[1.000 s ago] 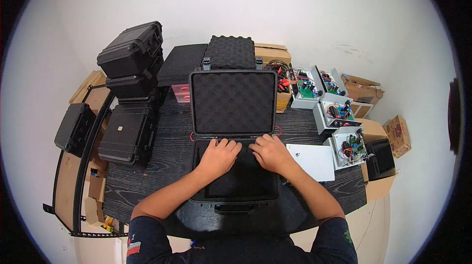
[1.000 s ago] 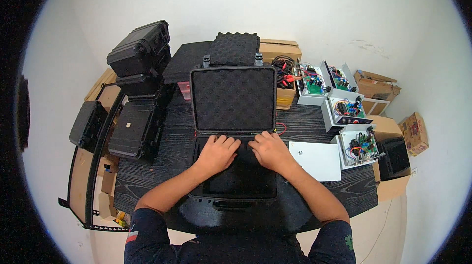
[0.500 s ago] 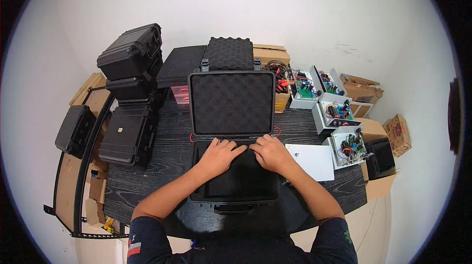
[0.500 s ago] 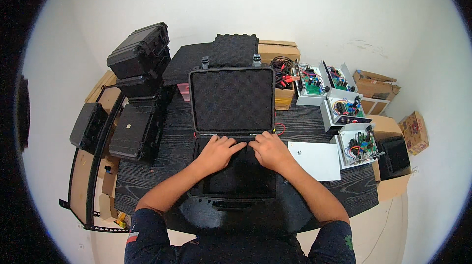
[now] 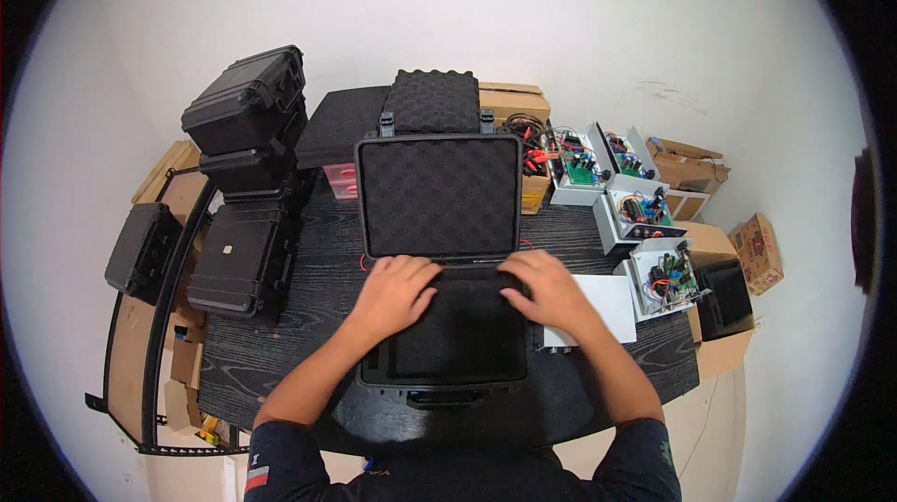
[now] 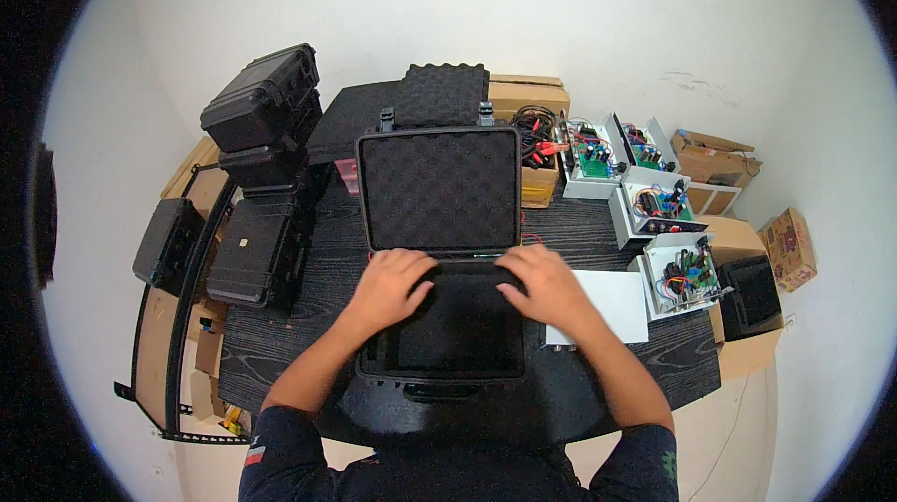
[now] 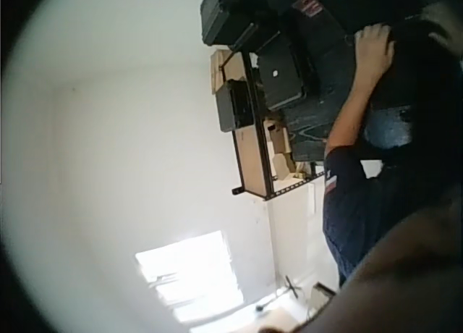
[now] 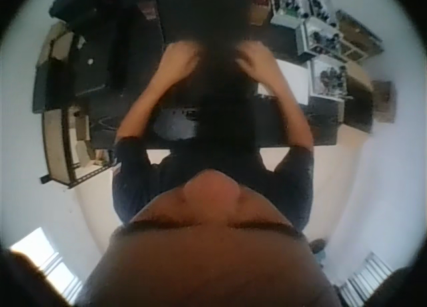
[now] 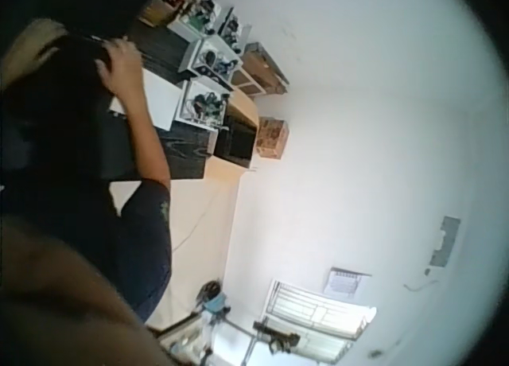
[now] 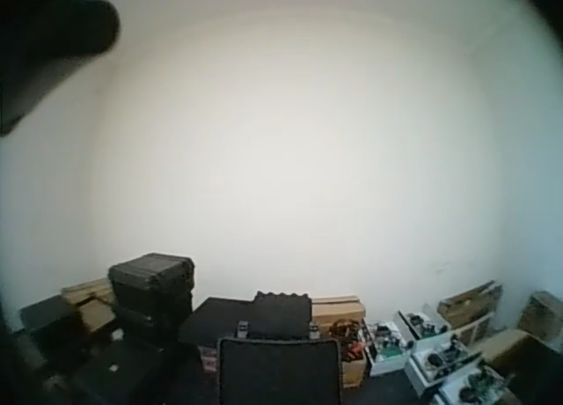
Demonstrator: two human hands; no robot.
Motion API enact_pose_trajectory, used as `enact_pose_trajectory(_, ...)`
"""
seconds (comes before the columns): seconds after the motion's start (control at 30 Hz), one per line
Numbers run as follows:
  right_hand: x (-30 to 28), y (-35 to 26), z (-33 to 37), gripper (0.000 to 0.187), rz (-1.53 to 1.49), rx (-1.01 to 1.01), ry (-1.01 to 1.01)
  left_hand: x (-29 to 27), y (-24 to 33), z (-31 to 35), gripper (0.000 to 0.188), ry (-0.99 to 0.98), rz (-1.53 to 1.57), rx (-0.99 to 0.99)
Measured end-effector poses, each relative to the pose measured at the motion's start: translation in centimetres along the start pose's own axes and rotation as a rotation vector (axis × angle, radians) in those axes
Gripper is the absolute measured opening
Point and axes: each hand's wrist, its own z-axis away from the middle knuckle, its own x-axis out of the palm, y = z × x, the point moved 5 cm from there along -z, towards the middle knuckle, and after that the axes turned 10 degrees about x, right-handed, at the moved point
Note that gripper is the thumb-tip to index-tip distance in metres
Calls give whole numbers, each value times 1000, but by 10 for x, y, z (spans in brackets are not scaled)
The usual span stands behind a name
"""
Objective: The person opens a black hard-shell case and places a white rectangular electronic device inside. They then fold and place several red and black wires with alligator clips into the case, followed by a black power cable. The person closes the case at the end of the sequence.
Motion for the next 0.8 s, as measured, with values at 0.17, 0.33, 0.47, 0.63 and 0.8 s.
enact_pose_trajectory(0.17, -40, 56, 54, 110, 165, 230, -344, -9, -23, 42, 37, 65, 143, -167)
enact_pose_trajectory(0.33, -36, 89, 96, 155, 419, 381, -714, -1, -27, 78, 68, 123, 278, -348)
enact_pose_trajectory(0.47, -34, 99, 98, 147, 434, 273, -611, 3, -18, 85, 77, 35, 354, -403)
enact_pose_trajectory(0.63, -36, 102, 92, 139, 313, 172, -539, 1, -10, 91, 62, 24, 360, -362)
enact_pose_trajectory(0.8, -50, 112, 89, 140, 20, 319, -366, 6, -13, 96, 43, 88, 395, -355)
